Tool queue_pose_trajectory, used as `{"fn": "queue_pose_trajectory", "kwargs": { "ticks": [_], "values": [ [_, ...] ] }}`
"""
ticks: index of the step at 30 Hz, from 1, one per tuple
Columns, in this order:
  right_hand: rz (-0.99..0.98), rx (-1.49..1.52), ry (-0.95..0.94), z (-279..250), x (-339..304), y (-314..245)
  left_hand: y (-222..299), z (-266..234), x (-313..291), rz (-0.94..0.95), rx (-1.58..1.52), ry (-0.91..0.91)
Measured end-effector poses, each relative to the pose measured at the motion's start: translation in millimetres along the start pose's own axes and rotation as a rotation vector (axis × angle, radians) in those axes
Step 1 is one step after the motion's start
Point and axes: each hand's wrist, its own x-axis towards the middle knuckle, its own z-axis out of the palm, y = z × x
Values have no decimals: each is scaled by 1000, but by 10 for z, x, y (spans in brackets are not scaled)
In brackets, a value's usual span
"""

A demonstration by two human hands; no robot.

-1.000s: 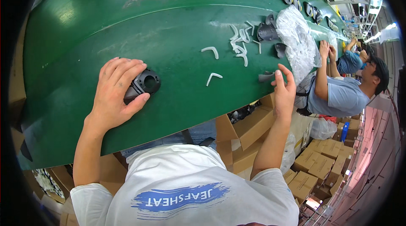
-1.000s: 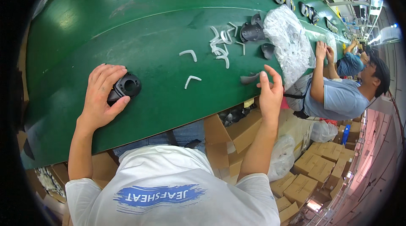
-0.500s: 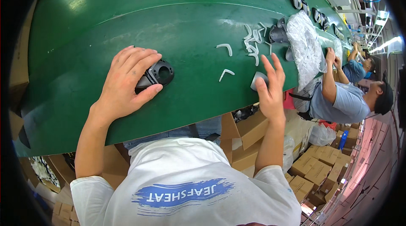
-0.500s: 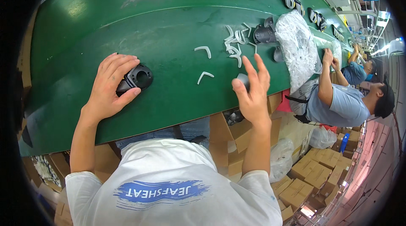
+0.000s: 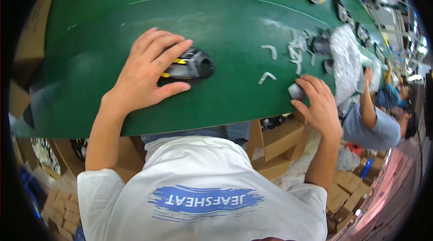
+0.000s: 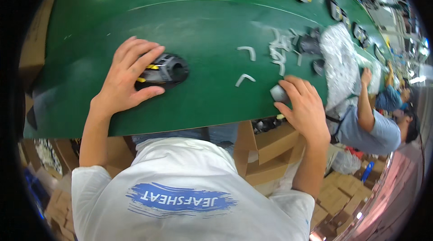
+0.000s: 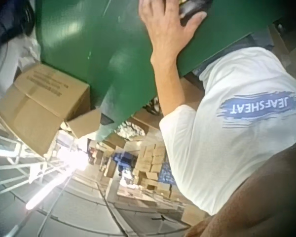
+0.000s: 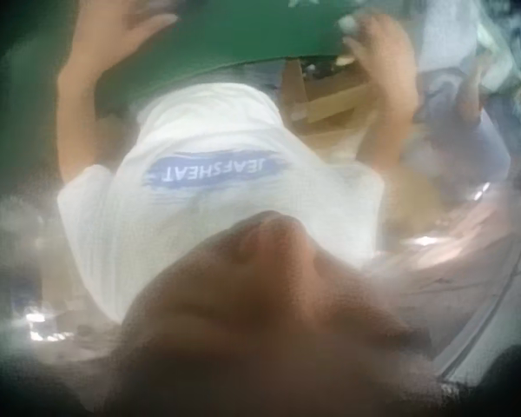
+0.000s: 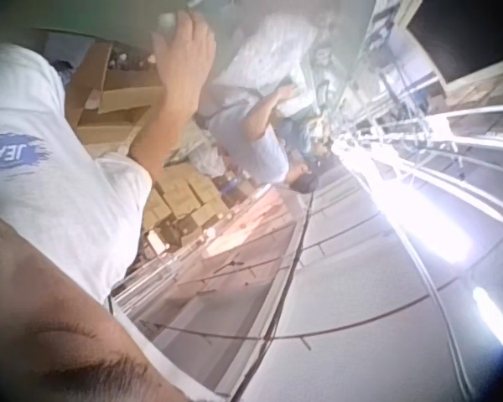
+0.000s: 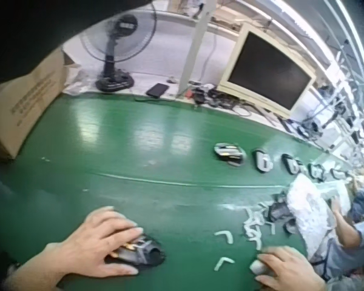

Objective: The person assembles computer mice by hand, fitting internal components and plastic parts into mouse shells on a production line.

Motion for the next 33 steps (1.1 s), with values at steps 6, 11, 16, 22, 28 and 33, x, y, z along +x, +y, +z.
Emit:
{"fn": "queue_pose_trajectory", "kwargs": {
  "ticks": [6,11,16,22,28,33],
  "values": [
    [-174,331,94,5,273,-355,-38,152,24,17,-68,25],
    [-260,806,299,338,1059,-1103,-121,187,17,53,-108,41],
    [-366,511,321,432,1342,-1315,-101,233,-27,13,-116,58],
    [-491,352,393,553,1376,-1335,-84,254,-42,19,-121,42],
    [-404,-15,431,601,1161,-1458,-66,268,-13,11,-111,63],
    [-361,-83,263,430,1127,-1535,-100,306,-93,-29,-92,134]
  ]
}}
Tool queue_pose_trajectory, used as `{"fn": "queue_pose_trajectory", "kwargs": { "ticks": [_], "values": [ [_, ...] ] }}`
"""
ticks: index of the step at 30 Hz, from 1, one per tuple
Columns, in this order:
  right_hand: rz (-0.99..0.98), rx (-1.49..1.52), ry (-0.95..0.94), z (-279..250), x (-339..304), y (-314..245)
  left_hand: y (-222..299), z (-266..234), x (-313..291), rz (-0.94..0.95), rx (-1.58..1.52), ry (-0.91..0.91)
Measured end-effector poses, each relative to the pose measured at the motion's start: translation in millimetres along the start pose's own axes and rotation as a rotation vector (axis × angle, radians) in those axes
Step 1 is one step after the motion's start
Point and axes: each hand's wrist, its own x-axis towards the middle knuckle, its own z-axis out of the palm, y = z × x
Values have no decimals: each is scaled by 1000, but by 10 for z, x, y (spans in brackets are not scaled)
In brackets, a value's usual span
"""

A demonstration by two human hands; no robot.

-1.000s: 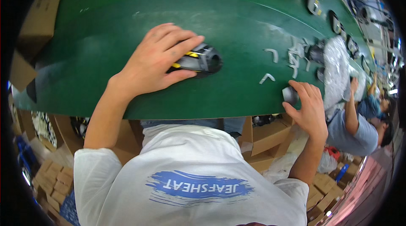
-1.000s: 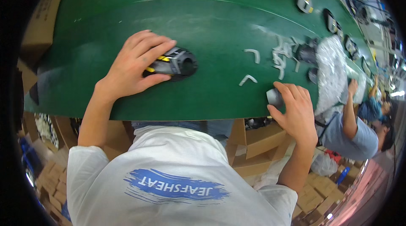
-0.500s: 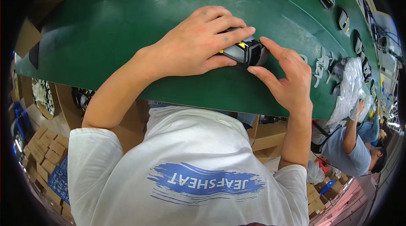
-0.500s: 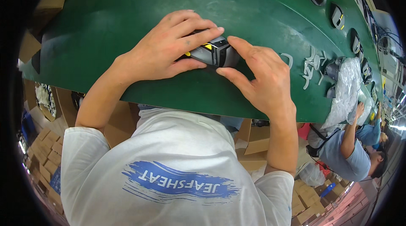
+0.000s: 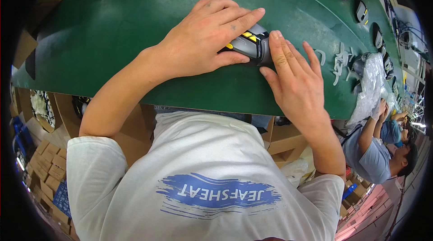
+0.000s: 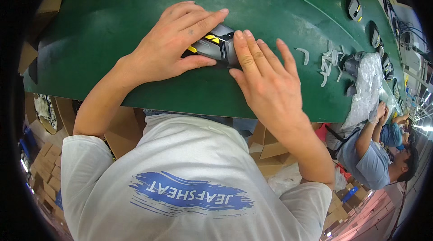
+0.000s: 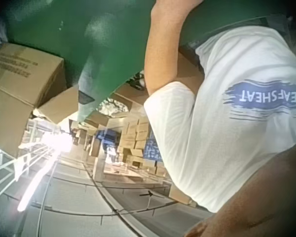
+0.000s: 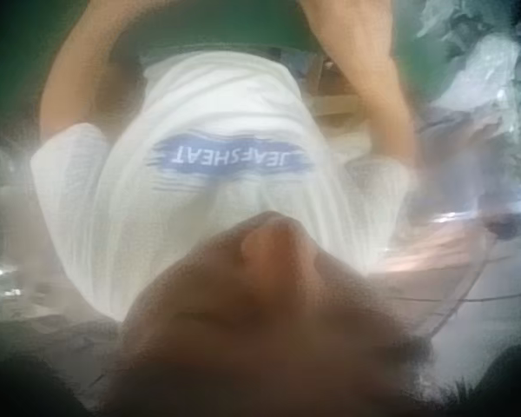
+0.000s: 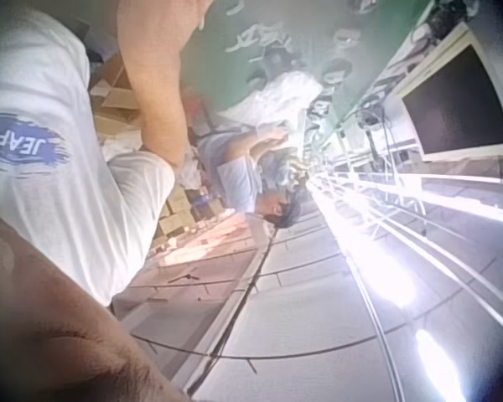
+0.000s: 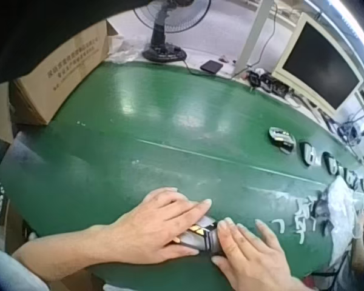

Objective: The person assembles computer mice by hand, fitting internal components and plastic parts into mouse shells on a production line.

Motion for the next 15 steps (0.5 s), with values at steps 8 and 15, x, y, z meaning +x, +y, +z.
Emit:
{"fn": "queue_pose_trajectory", "kwargs": {
  "ticks": [8,15],
  "values": [
    [-70,172,758,186,1026,361,34,26,41,9,-54,-21],
    [130,787,1008,-73,1088,253,-18,73,15,-31,103,-19]
  ]
}}
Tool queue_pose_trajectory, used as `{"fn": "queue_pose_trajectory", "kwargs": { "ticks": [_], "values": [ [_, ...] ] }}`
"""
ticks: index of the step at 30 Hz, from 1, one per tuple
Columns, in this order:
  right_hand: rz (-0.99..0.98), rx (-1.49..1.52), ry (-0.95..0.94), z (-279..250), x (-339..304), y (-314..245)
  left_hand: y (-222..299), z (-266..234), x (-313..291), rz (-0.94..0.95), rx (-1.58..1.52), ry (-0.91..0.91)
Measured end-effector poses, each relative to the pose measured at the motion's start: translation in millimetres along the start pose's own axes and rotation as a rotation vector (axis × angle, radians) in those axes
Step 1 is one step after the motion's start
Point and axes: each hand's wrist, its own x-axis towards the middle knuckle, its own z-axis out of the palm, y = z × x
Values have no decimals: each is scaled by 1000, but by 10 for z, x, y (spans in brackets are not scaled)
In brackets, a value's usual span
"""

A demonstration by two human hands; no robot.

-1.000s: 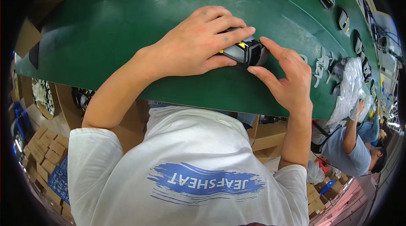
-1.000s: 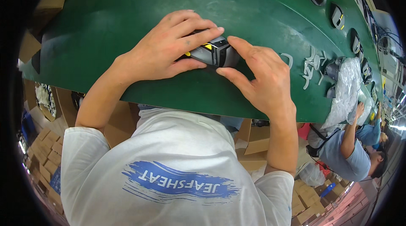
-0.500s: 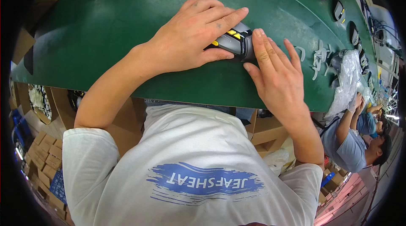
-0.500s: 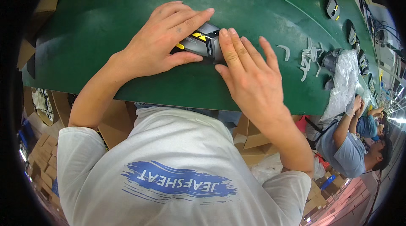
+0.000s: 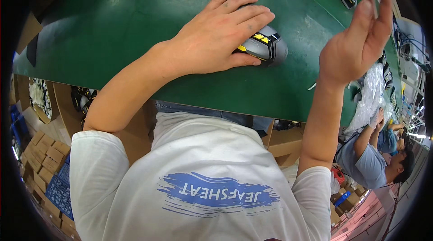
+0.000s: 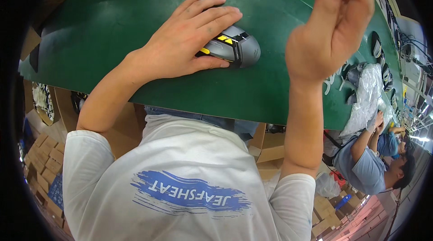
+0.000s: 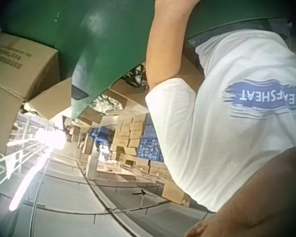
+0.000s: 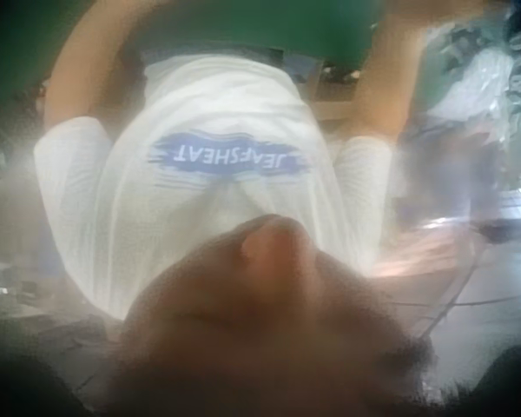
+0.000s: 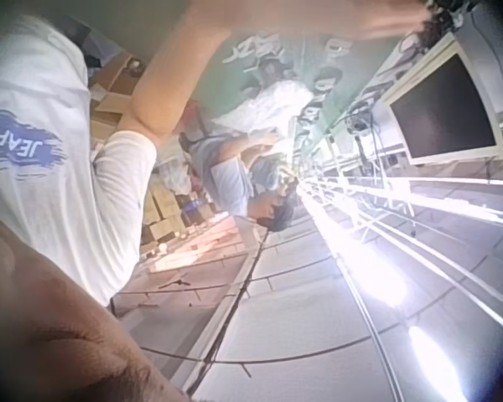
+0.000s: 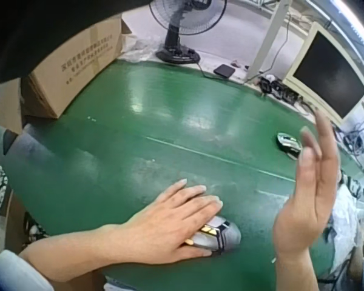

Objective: The person assembles computer mice by hand, fitting internal components and plastic parts into mouse shells on a production line.

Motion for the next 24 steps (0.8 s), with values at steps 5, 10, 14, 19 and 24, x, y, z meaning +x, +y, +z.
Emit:
{"fn": "queue_pose_trajectory", "kwargs": {
  "ticks": [5,10,14,19,24],
  "values": [
    [-82,-323,-1047,-526,-573,-85,28,-5,-2,-5,-8,-12],
    [-306,-313,-656,-723,-575,478,63,-45,39,-15,41,-76],
    [-743,-1407,-47,-1243,220,365,56,-5,88,5,41,14],
    [-474,-657,-177,354,21,376,59,34,64,-84,157,-45],
    [24,-237,-355,-24,32,123,49,60,24,-79,114,-19]
  ]
}}
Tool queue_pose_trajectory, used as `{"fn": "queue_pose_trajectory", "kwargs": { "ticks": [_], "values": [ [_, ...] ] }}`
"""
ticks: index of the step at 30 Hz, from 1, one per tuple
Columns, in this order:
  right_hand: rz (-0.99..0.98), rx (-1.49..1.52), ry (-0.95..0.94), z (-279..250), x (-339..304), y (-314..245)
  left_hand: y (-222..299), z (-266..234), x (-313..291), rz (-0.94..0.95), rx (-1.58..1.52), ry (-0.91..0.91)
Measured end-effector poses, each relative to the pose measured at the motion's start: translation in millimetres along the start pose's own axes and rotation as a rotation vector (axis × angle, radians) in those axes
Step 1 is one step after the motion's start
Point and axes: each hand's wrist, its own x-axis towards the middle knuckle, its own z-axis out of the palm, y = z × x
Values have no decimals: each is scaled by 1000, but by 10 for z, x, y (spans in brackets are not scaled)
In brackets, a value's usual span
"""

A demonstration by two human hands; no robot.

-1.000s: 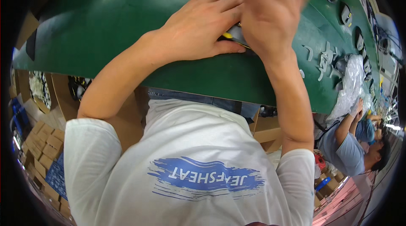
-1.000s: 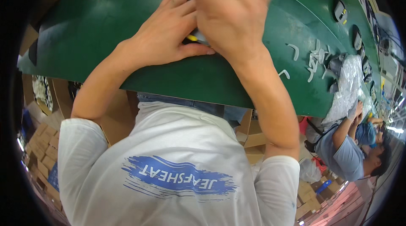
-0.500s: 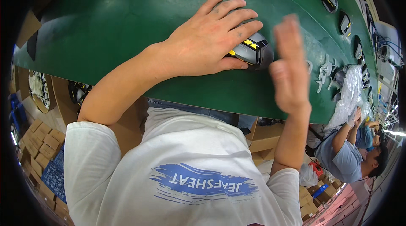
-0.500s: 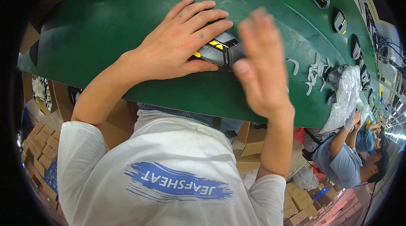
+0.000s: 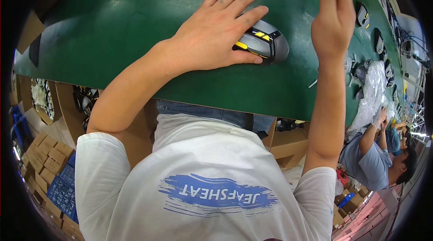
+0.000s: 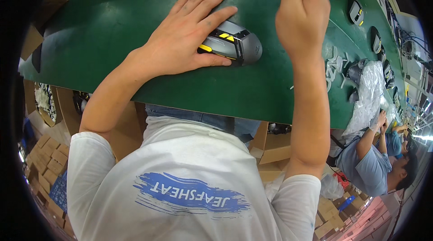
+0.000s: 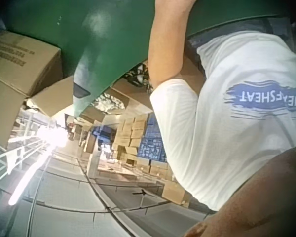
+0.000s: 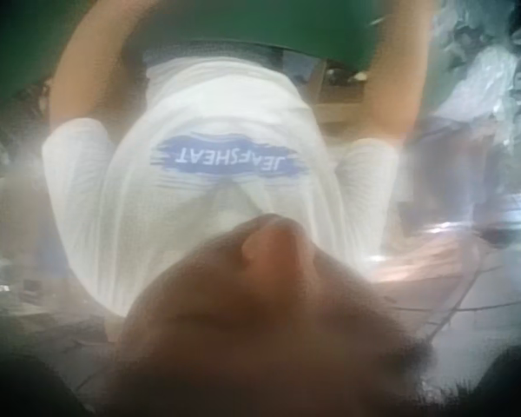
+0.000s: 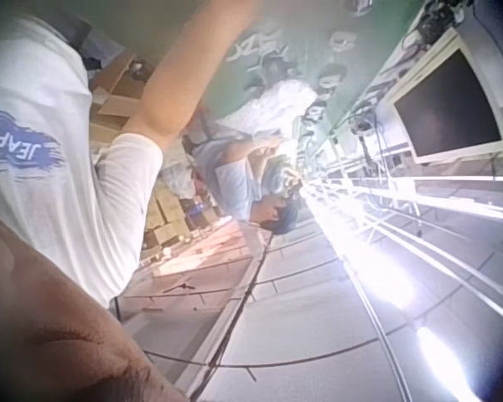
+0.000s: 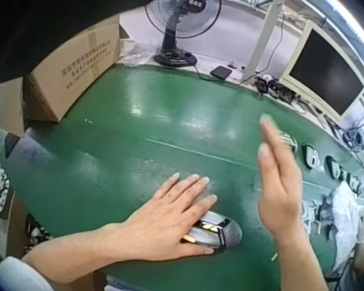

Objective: The person assembles computer mice by hand, fitting internal components and plastic parts into mouse shells on a production line.

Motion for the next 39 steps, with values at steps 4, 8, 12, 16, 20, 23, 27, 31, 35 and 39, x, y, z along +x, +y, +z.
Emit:
{"fn": "queue_pose_trajectory", "kwargs": {
  "ticks": [4,8,12,16,20,23,27,31,35,39],
  "values": [
    [11,188,-513,-300,-709,146,12,-136,64,34,20,-8],
    [-93,256,-205,-138,-1039,-33,-44,-285,38,48,-389,-102],
    [-73,495,67,55,-1113,-359,320,-543,-273,-287,-1107,-180],
    [-109,837,103,180,-1216,-791,753,-617,-872,-462,-1421,-111],
    [-321,585,-165,-121,-1187,-829,837,-871,-1683,-637,-1374,55],
    [-181,459,-334,-255,-1069,-647,586,-1386,-2651,-894,-1144,209],
    [-125,207,-362,-629,-1141,-191,104,-1395,-4324,-1457,-717,766],
    [6,6,-327,-959,-1259,19,-651,-1112,-4984,-1630,-702,1166],
    [27,-234,-236,-1222,-1436,173,-1246,-1172,-4691,-1529,-420,1362],
    [282,-387,-140,-1500,-1763,109,-1464,-1675,-3687,-987,136,1310]
  ]
}}
